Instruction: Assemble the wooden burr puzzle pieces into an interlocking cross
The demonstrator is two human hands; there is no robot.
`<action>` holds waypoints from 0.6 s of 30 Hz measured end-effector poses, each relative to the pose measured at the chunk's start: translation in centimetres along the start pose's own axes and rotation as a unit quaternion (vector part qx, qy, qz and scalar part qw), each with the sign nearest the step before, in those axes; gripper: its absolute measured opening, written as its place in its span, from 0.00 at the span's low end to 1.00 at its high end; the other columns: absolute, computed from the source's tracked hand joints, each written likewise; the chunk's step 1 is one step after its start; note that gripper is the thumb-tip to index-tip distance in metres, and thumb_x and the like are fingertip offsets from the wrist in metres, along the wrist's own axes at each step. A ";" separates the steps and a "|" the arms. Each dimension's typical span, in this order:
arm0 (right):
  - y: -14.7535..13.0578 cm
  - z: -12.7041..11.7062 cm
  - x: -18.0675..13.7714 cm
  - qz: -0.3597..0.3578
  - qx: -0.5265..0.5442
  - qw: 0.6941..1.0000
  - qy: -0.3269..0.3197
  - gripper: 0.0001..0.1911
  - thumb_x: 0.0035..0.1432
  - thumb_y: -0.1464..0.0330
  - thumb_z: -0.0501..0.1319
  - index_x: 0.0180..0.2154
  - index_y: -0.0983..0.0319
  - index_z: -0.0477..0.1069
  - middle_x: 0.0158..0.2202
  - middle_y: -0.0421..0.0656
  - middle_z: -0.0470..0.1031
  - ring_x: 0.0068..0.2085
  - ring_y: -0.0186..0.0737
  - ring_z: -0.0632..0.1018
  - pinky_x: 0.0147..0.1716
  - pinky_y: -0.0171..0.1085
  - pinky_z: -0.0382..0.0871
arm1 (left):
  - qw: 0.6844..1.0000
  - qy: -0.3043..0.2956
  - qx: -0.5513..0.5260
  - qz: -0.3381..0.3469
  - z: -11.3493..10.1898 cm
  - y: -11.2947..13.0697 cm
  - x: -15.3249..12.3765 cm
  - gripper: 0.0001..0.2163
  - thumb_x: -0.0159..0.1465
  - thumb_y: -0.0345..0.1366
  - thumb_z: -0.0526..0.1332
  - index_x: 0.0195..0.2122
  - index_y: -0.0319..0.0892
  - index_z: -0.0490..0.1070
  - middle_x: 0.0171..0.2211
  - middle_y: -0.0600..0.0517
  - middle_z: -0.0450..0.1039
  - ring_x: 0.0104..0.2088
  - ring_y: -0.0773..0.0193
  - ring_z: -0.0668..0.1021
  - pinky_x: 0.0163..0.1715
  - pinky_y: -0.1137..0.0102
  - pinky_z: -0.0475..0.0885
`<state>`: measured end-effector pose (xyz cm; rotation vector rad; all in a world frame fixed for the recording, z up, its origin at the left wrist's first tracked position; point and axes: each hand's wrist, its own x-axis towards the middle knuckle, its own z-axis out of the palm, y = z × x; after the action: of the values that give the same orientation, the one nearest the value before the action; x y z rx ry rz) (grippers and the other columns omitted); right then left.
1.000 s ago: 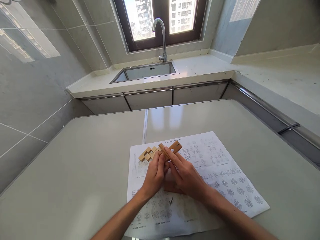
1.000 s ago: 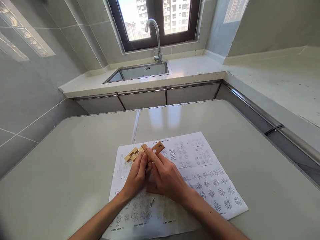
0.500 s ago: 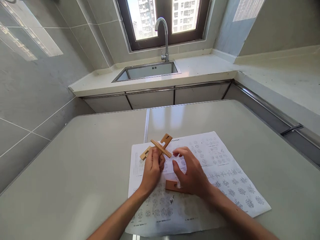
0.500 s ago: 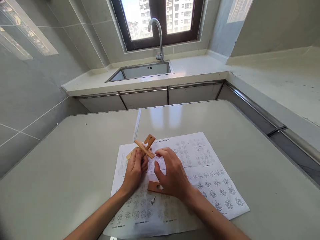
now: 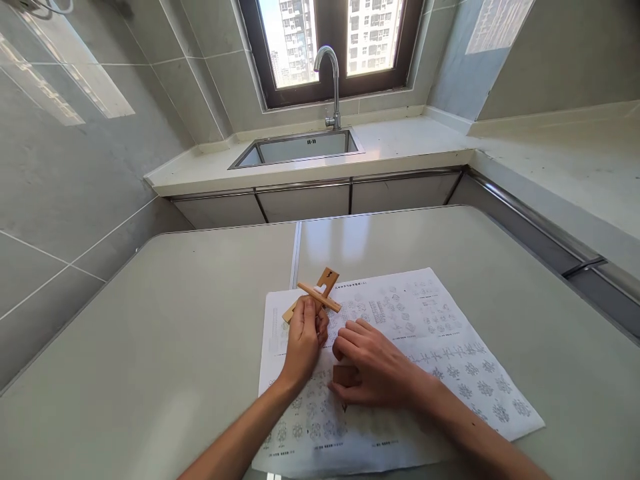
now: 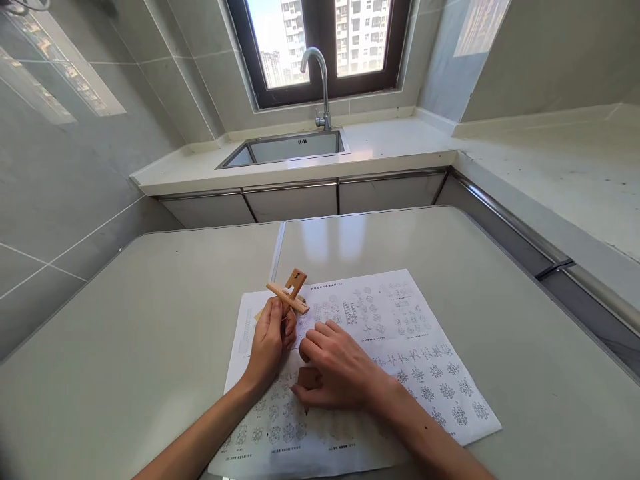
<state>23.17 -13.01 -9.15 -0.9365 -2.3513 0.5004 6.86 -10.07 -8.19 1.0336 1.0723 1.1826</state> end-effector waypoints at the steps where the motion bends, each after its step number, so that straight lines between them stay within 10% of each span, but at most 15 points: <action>1: 0.0 0.0 0.0 0.002 -0.007 1.000 -0.001 0.15 0.51 0.67 0.66 0.31 0.56 0.58 0.30 0.40 0.70 0.33 0.42 0.68 0.37 0.42 0.65 | 1.000 0.000 -0.001 -0.002 0.0 0.0 0.0 0.20 0.73 0.55 0.56 0.33 0.45 0.57 0.23 0.62 0.55 0.20 0.73 0.56 0.18 0.77 0.56; 13: 0.0 0.0 -0.1 0.038 0.114 0.993 0.008 0.23 0.60 0.68 0.65 0.24 0.58 0.51 0.22 0.35 0.62 0.26 0.35 0.62 0.31 0.38 0.58 | 0.999 -0.009 0.036 0.000 0.1 0.1 0.0 0.19 0.74 0.54 0.55 0.34 0.45 0.58 0.23 0.61 0.55 0.20 0.72 0.56 0.18 0.75 0.55; 18: 0.2 -1.3 0.1 0.157 0.338 0.927 0.032 0.24 0.68 0.56 0.63 0.24 0.59 0.59 0.22 0.34 0.59 0.25 0.33 0.60 0.27 0.36 0.56 | 0.999 -0.023 0.047 0.015 0.4 0.5 -0.2 0.18 0.74 0.52 0.56 0.35 0.44 0.61 0.25 0.60 0.58 0.20 0.72 0.59 0.20 0.75 0.58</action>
<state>24.04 -12.61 -8.21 -0.9572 -1.7551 1.2824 7.15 -10.23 -7.64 1.1483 1.0894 1.1356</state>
